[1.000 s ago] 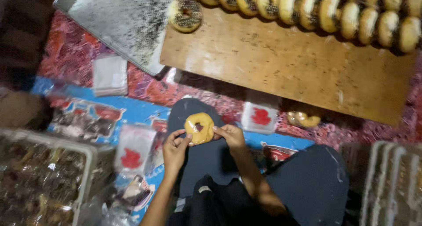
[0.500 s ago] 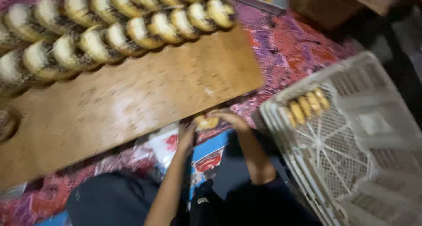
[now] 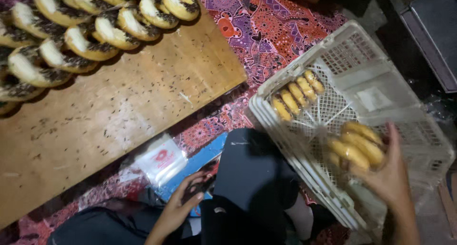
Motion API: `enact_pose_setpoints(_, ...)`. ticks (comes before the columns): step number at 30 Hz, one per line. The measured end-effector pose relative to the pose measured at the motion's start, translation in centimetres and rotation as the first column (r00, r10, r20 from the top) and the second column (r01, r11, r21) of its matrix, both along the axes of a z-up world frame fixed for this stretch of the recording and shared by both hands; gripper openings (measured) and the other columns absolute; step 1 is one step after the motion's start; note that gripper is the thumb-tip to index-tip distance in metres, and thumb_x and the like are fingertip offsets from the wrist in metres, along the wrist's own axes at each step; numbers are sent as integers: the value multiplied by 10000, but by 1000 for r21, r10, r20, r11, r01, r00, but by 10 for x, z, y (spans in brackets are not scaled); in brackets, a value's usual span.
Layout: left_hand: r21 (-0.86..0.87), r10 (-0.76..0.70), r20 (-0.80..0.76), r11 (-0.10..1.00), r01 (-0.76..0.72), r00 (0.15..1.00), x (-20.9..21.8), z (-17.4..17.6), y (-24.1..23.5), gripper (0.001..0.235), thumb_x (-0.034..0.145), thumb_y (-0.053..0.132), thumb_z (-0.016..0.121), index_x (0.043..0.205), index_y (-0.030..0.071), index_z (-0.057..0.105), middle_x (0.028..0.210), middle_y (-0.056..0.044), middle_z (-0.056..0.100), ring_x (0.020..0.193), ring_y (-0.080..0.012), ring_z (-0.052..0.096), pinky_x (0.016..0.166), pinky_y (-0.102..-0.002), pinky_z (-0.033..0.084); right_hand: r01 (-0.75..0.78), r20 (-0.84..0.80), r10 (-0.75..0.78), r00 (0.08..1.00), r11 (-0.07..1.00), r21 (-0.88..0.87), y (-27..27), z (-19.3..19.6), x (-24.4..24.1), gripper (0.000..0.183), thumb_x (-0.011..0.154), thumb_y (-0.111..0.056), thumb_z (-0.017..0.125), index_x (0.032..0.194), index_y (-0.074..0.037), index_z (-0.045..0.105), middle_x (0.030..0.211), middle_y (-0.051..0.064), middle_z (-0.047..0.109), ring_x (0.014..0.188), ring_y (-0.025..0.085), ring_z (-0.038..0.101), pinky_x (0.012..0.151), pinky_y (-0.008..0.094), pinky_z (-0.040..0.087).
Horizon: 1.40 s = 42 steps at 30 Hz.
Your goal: The person picks doughnuts from a wooden board, places them into small plastic bags, and then puts the sealed bags into a white plastic crate. The doughnuts are topped with chocolate and sprinkles.
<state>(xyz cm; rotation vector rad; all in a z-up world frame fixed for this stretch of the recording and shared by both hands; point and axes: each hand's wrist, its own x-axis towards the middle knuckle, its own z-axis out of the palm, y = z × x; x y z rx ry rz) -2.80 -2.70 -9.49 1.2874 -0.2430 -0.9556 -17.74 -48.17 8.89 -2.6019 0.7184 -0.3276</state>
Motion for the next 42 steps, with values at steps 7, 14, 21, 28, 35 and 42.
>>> enact_pose_setpoints(7, 168, -13, 229, 985, -27, 973, -13, -37, 28, 518, 943, 240, 701, 1410, 82, 541, 1408, -93, 635, 1316, -219, 580, 1098, -351, 452, 185, -575, 240, 782, 791, 583, -62, -134, 69, 879, 924, -374, 552, 1702, -186, 187, 1751, 127, 76, 1566, 309, 77, 1174, 496, 151)
enact_pose_setpoints(14, 725, -94, 591, 497, -477, 801, 52, -92, 104, 502, 912, 407, 698, 1315, 115, 629, 1393, -141, 617, 1358, -376, 515, 1109, -464, 422, -227, -17, 263, 965, 863, 451, 179, -84, 132, 412, 798, -163, 738, 1182, -46, 647, 1075, 151, 717, 992, 291, 686, 879, 425, 552)
enact_pose_setpoints(21, 967, -473, 252, 149, -206, 844, 107, -148, 82, 1187, 624, 749, 822, 1543, 171, 341, 1566, -130, 389, 1453, -388, 319, 1120, -701, 103, -762, 123, 828, 547, 433, 481, 371, -328, 305, 562, 750, -141, 783, 1265, 30, 634, 1232, 286, 633, 1168, 414, 586, 1014, 484, 467)
enact_pose_setpoints(28, 954, -376, 201, 286, -93, 905, 102, -152, 83, 926, 741, 574, 801, 1514, 202, 451, 1542, -95, 503, 1469, -351, 413, 1226, -721, 122, -676, -140, 877, 460, 448, 584, 348, -287, 324, 460, 886, -201, 707, 1300, -5, 660, 1226, 188, 721, 1120, 286, 674, 964, 407, 534)
enact_pose_setpoints(35, -120, 879, -246, 392, -912, 410, -14, -56, 123, 929, 952, 267, 722, 1572, 83, 55, 1573, -196, 378, 1426, -364, 386, 1159, -440, 322, -538, 194, 956, 220, -47, 842, 397, -182, 218, 548, 977, -293, 632, 1479, -116, 501, 1455, 170, 586, 1291, 312, 569, 1072, 414, 458)
enact_pose_setpoints(42, -3, 741, -625, -316, -949, -245, 10, -43, 324, 431, 1054, 453, 388, 1355, 197, 559, 1381, -64, 628, 1311, -214, 561, 1102, -419, 431, -883, 147, 871, 469, 462, 80, 638, -127, 341, 1057, 848, -567, 793, 1598, -28, 279, 1500, 264, 535, 1382, 424, 491, 1150, 651, 222)
